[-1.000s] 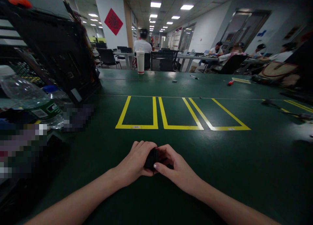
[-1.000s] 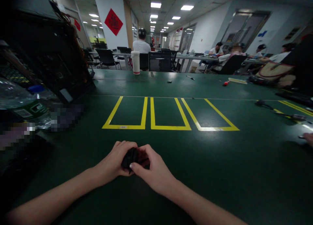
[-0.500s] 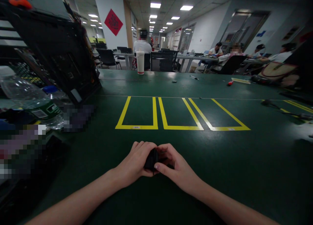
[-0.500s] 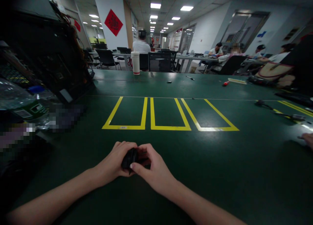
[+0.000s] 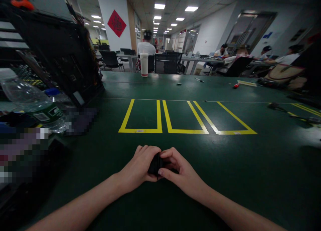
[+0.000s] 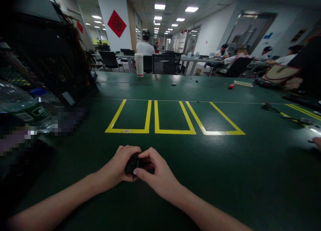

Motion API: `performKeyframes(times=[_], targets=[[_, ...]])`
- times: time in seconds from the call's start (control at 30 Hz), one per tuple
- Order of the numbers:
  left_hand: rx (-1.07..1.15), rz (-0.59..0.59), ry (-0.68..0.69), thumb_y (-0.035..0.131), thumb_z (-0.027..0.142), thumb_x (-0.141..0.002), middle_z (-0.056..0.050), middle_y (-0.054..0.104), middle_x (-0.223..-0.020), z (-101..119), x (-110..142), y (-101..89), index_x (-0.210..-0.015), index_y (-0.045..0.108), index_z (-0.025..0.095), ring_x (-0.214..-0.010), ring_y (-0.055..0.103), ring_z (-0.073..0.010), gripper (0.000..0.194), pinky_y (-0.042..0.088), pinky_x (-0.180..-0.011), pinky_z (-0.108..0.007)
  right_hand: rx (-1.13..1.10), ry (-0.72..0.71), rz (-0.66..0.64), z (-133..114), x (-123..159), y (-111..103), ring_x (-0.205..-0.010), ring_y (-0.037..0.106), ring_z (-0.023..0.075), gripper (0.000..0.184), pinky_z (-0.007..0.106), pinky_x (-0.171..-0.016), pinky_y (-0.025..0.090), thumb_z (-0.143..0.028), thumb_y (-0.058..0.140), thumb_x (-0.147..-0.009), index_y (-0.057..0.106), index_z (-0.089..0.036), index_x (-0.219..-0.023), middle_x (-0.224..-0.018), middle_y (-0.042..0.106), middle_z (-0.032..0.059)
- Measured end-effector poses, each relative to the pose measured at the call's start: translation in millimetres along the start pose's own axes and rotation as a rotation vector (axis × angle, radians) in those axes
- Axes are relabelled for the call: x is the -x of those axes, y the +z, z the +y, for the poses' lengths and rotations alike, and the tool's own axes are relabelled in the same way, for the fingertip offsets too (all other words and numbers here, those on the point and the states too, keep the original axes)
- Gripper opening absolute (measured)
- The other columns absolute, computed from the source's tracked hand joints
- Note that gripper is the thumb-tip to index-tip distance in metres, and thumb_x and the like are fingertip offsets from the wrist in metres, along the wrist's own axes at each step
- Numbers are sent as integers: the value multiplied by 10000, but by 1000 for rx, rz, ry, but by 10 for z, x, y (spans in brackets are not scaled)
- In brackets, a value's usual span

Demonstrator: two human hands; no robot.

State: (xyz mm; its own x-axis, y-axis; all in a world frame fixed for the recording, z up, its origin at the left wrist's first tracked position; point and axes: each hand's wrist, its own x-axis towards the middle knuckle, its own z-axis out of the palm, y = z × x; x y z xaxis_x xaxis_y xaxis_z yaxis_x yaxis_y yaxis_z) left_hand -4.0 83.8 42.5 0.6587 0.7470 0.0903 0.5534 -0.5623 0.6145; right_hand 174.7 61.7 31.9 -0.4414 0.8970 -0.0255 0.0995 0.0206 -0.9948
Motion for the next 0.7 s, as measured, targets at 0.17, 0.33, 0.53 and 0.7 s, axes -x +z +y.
performKeyframes(times=[0.17,0.33,0.53,0.7], targets=[[22,-14,-35,663,154,-658,-34,504,-1069,-14,1,13,-1103,391,230,-915,477,-221,527,361,-755,-337,24,69,2,-18,4,-13,-988,528,169,307,365,-871,437,-219,579,-756,448,-214,-1034,-1041,535,32],[7,-18,-24,665,131,-651,-34,511,-1057,-14,-4,16,-1094,393,220,-915,477,-218,528,353,-766,-343,56,10,-21,-14,22,-13,-1001,515,172,297,343,-843,455,-178,581,-745,456,-206,-1013,-1050,515,37],[-5,-8,-2,670,150,-657,-38,508,-1068,8,-14,1,-1101,387,221,-916,479,-220,531,350,-766,-342,42,-45,31,25,8,-6,-926,528,150,213,317,-795,475,-203,576,-749,475,-217,-936,-997,486,13],[-6,-3,5,667,167,-661,-32,513,-1048,-2,-9,9,-1089,394,217,-893,486,-211,510,352,-753,-334,26,-1,45,7,-1,-8,-926,537,149,216,323,-811,472,-196,582,-747,468,-213,-929,-976,509,8]])
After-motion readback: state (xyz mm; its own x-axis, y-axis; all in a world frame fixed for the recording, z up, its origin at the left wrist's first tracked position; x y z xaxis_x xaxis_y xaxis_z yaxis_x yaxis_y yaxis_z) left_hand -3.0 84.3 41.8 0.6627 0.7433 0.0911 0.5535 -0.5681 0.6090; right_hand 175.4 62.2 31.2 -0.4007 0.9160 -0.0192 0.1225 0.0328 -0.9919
